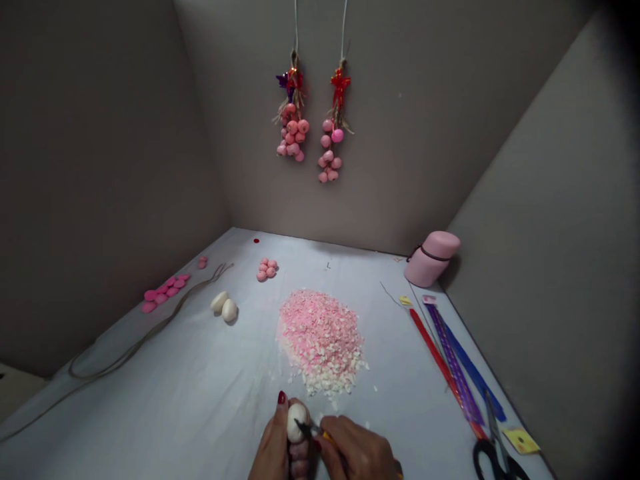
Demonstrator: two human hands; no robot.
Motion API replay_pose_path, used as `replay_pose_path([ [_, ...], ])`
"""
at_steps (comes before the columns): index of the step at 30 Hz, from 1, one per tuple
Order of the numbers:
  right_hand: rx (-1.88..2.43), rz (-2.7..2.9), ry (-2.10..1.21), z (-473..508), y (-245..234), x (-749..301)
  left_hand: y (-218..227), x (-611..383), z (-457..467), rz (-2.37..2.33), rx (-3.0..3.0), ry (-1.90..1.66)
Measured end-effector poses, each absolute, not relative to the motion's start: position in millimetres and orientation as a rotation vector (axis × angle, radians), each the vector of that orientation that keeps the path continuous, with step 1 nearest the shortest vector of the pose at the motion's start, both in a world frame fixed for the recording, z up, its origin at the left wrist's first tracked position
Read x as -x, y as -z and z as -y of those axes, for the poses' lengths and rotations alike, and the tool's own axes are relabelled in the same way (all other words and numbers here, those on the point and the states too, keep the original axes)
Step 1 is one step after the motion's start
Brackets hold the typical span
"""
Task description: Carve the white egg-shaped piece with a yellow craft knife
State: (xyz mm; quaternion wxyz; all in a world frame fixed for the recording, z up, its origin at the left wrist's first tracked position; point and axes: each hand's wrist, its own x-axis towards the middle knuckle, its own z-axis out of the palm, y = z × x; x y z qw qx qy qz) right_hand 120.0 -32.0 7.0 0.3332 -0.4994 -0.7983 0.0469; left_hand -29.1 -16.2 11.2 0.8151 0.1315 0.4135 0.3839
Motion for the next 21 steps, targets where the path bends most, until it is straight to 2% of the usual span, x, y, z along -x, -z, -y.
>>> replay_pose_path([
  [5, 1.453, 1.938, -0.196, 29, -7, -127, -15, 28, 17, -0.844, -0.354, -0.834],
  [21, 1.421, 1.862, -0.184, 27, -4, -133, -19, 35, 7, -0.713, -0.117, -0.908],
])
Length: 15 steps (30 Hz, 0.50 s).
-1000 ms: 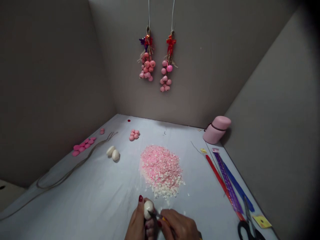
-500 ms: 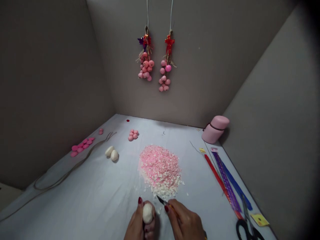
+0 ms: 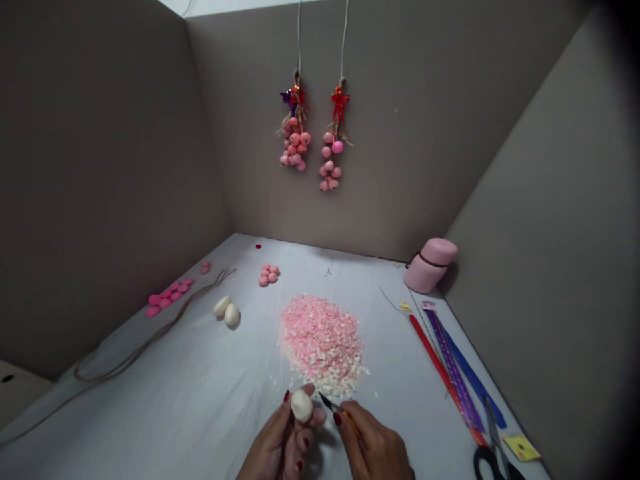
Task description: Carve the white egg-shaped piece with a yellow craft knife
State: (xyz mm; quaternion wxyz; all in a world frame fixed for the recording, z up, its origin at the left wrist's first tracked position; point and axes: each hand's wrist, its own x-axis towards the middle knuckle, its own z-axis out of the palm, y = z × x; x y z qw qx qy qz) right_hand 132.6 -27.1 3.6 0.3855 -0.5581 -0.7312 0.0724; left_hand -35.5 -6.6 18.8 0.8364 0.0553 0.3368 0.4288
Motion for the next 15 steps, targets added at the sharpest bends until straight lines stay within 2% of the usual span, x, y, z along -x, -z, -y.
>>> replay_pose_path([
  [15, 1.372, 1.851, -0.227, 29, -1, -132, -31, 35, 11, -0.768, -0.211, -0.989],
])
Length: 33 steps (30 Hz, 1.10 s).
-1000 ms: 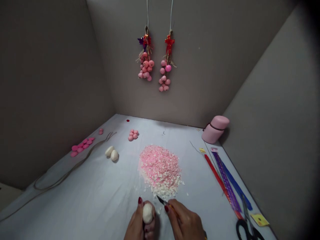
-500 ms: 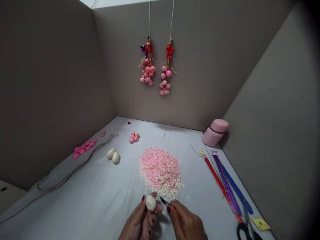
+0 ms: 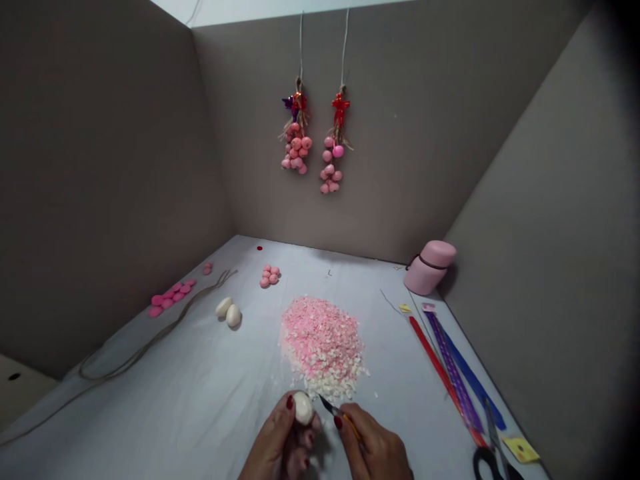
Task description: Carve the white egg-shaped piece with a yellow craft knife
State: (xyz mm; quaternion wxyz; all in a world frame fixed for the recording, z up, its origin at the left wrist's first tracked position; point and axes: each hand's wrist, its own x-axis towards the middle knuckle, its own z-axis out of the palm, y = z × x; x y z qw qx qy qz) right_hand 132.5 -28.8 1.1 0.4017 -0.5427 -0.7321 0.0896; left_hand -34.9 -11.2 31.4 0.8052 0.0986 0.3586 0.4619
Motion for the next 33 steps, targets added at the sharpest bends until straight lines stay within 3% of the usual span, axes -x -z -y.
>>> replay_pose_path([
  [33, 1.353, 2.046, -0.104, 32, -2, -125, -29, 30, 11, -0.779, -0.208, -1.083],
])
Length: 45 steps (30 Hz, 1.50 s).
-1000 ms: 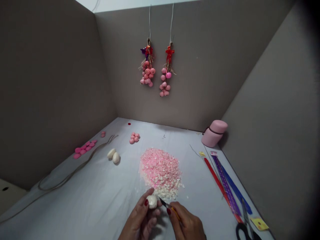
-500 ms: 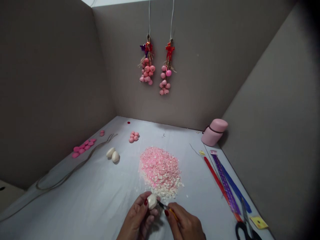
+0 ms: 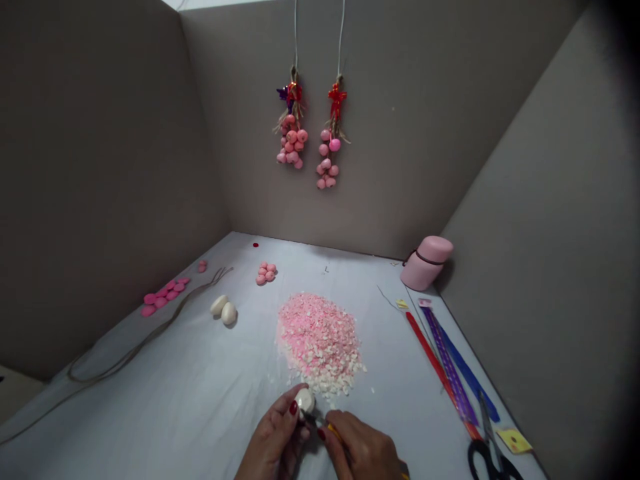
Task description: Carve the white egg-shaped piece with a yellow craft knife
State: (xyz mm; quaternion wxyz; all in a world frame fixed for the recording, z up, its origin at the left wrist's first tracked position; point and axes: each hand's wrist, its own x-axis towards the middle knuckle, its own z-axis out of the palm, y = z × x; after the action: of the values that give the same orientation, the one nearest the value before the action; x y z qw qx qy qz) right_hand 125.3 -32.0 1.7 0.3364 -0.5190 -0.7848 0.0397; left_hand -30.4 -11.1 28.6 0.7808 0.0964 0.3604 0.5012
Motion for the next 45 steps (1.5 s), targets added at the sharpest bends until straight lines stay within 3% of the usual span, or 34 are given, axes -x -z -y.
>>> replay_pose_path([
  [26, 1.397, 2.017, -0.119, 30, 0, -128, -19, 32, 14, -0.751, -0.305, -1.092],
  [39, 1.626, 1.921, -0.125, 24, -8, -139, -20, 33, 13, -0.771, -0.249, -1.083],
  [45, 1.406, 2.022, -0.184, 27, -6, -133, -23, 35, 11, -0.758, -0.196, -1.055],
])
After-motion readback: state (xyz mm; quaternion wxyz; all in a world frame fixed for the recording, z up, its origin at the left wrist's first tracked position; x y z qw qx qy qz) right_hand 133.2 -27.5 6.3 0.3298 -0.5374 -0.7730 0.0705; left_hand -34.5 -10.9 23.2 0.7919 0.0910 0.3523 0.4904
